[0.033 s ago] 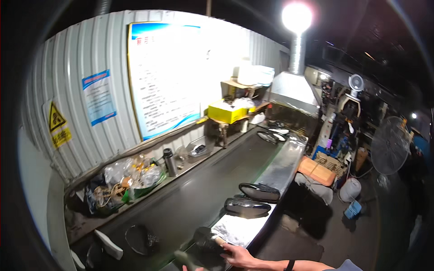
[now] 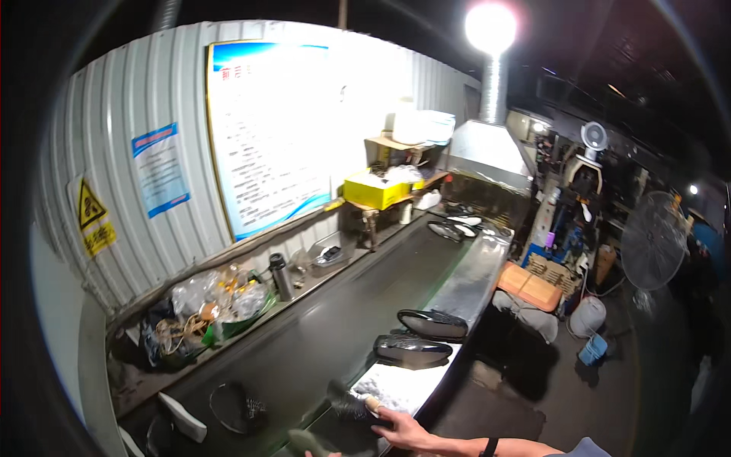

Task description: The recorder is assembling and inspecting shoe components, utilizing a conveyor belt and industrial pressing machinery in a shoe factory.

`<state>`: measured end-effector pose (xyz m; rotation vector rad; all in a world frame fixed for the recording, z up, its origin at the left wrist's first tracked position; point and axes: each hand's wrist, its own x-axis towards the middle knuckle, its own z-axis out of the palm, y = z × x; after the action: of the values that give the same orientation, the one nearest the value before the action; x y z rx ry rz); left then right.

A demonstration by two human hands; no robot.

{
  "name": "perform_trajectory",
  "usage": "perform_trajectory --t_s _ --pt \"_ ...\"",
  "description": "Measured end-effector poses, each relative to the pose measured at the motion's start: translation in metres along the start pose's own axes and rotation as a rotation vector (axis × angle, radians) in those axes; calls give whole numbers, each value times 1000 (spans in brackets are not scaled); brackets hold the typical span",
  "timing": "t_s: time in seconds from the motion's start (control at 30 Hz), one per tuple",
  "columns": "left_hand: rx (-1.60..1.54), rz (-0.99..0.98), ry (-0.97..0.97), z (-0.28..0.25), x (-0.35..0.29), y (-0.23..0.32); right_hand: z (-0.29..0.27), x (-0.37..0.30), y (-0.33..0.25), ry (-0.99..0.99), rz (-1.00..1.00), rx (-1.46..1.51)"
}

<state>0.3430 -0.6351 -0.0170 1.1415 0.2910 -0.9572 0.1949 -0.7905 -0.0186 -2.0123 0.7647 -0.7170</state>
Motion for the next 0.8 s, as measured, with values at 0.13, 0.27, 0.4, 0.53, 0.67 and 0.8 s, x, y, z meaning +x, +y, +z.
perform_trajectory --t_s 0.13,0.27,0.4,0.53,0.67,0.8 --pt "128 126 220 10 13 -15 -25 9 -11 -25 223 398" --pt "28 287 -284 38 -41 19 -35 21 -49 -396 224 881" --pt "320 110 -369 48 -68 42 -61 16 -139 -677 97 742" --pt "-143 55 -614 40 -92 58 -42 3 -141 -570 -220 601" --pt "111 371 -249 25 -124 81 -35 -5 -163 -714 -157 500" --pt "163 568 -118 6 -165 94 -31 -9 -175 -545 -544 441"
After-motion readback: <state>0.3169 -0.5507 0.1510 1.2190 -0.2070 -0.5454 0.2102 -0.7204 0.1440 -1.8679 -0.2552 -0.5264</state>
